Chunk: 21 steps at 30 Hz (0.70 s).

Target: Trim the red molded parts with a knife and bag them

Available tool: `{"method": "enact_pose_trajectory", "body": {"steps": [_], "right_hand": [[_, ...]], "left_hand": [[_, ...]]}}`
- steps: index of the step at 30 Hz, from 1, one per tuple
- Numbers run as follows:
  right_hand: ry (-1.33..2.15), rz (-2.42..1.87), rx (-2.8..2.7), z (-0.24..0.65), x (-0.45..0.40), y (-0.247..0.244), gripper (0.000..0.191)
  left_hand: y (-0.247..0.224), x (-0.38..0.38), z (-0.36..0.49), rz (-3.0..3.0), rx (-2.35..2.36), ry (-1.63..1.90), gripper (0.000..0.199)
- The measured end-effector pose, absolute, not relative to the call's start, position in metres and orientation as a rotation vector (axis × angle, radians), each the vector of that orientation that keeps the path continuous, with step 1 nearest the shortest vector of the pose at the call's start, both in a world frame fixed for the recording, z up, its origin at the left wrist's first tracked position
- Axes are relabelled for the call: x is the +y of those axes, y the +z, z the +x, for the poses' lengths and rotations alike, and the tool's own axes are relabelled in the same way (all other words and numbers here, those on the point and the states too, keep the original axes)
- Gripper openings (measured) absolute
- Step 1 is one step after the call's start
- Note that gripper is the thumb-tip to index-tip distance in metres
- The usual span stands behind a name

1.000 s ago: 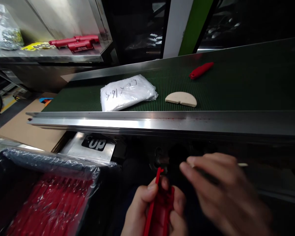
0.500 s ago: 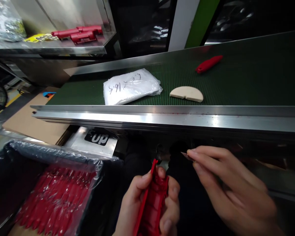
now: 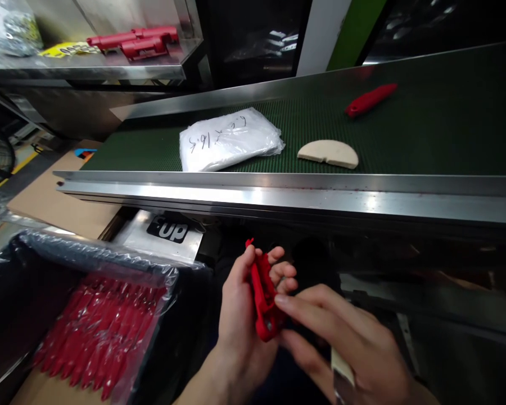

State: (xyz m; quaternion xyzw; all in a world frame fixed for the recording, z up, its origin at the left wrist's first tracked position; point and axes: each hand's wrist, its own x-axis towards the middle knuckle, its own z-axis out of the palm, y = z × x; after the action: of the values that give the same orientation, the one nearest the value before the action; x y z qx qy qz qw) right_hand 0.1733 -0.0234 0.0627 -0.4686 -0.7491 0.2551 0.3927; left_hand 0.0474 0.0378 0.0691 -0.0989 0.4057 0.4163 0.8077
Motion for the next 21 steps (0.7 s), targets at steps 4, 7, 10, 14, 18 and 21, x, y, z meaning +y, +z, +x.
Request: {"method": "enact_pose_trajectory", "body": {"steps": [4,7,10,14,18,21], "right_hand": [[0.574,-1.227,-1.767,0.180,-0.014,0.064,0.028],[0.581,-1.278,-1.728,0.187,-0.012,0.070,0.025],[0.581,-1.333,-1.686,0.193,-0.012,0.072,0.025],[0.442,-1.350,-1.643,0.202,-0.007,0.070,0.036],[0.245,-1.257,-1.802,0.220,0.001,0.080,0.040],[0.111,-1.290,-1.905,0.249,0.012,0.096,0.031]], "left_hand": [[0.070,0.029,0.053,-0.237,0.922,0.888,0.036],[0.069,0.026,0.056,-0.197,0.869,0.837,0.040],[0.064,0.024,0.058,-0.098,0.805,0.811,0.041],[0.059,0.024,0.060,-0.025,0.846,0.820,0.024],[0.061,0.031,0.073,0.137,0.921,0.950,0.021],[0.068,0.040,0.083,0.318,0.930,1.087,0.030]]}}
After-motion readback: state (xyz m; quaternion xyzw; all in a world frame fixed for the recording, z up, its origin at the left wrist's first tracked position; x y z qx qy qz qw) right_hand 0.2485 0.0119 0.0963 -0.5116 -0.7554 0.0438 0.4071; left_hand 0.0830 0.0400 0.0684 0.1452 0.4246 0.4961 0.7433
